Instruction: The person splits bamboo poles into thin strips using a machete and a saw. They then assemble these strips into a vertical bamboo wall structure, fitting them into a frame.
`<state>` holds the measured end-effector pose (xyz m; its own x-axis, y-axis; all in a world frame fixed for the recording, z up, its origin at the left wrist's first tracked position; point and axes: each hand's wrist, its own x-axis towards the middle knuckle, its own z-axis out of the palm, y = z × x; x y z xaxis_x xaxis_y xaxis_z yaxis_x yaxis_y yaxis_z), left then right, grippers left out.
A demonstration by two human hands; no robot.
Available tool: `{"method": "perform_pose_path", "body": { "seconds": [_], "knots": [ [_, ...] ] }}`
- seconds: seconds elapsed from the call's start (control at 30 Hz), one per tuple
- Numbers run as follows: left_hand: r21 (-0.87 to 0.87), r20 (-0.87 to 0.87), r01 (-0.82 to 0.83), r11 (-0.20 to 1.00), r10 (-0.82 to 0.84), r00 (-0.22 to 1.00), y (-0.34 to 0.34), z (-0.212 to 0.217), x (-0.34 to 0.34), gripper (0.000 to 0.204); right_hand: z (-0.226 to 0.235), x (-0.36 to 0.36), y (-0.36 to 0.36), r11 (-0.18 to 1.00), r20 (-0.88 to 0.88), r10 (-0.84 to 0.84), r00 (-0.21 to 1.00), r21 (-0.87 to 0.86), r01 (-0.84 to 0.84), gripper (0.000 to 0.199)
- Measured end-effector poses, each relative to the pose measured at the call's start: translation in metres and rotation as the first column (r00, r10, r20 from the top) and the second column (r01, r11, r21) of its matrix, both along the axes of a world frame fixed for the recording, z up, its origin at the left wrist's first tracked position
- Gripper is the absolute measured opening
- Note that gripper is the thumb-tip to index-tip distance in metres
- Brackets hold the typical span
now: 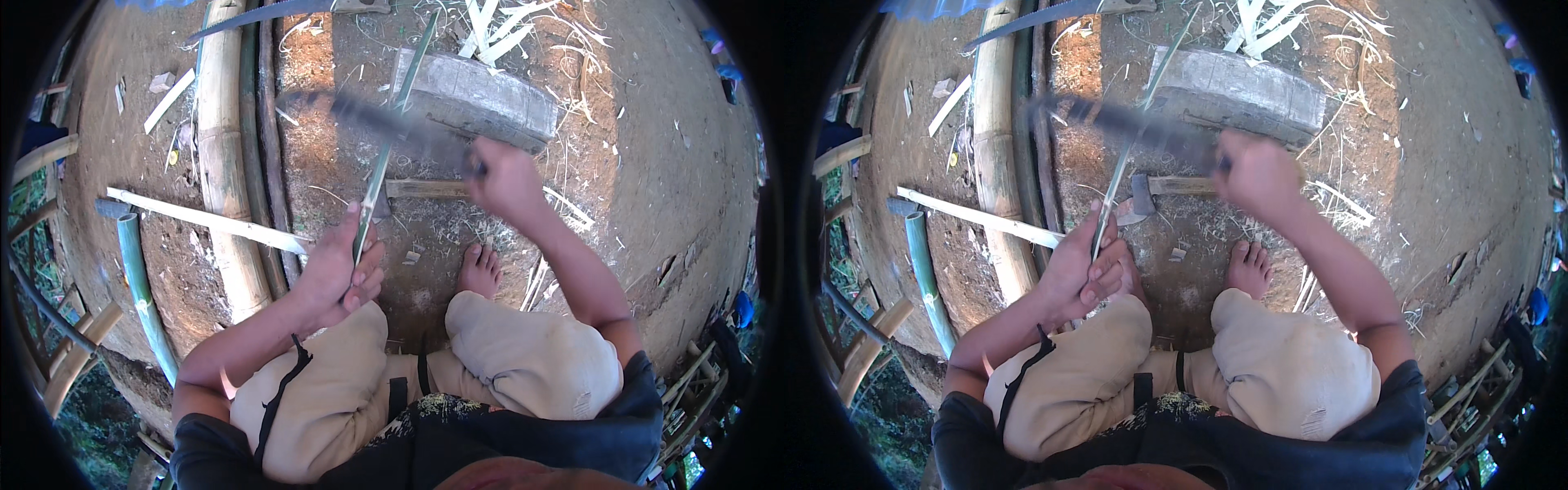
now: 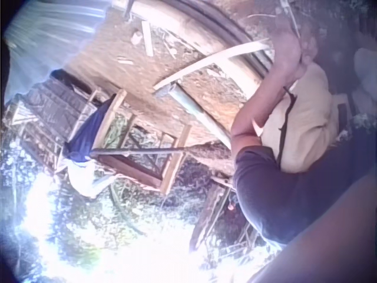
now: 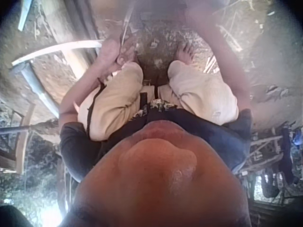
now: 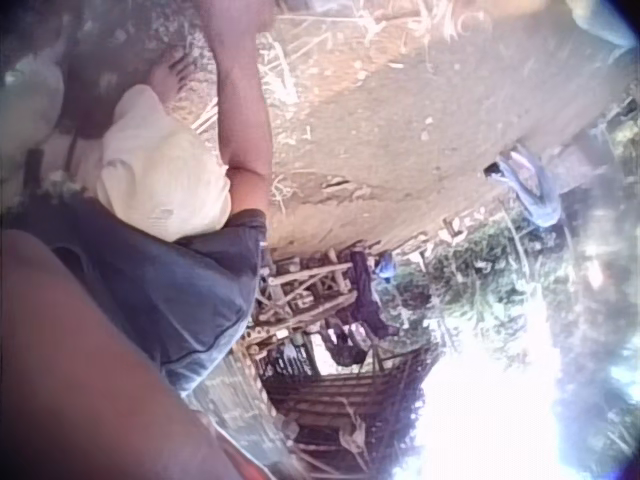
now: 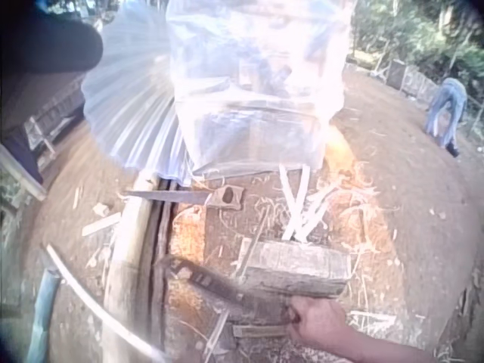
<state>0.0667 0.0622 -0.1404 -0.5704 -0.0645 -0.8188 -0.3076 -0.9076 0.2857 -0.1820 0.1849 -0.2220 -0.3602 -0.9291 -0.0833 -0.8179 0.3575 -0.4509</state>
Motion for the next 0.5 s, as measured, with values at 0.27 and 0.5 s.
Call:
{"method": "perform_pose_path", "body": {
  "seconds": [0.27,0.5],
  "knots": [
    [0.025,0.008,-0.027,0.999,0.026,1.0,-0.002,0.0,0.002,0.05,0.03,-0.008,-0.016,0.994,-0.01,0.095,0.995,0.063,-0.095,0.02],
    [0.073,0.029,-0.007,0.997,0.005,1.0,0.001,0.003,-0.001,0.049,0.024,-0.066,-0.056,0.976,-0.029,-0.101,0.994,0.193,0.105,0.018]
  ]
}}
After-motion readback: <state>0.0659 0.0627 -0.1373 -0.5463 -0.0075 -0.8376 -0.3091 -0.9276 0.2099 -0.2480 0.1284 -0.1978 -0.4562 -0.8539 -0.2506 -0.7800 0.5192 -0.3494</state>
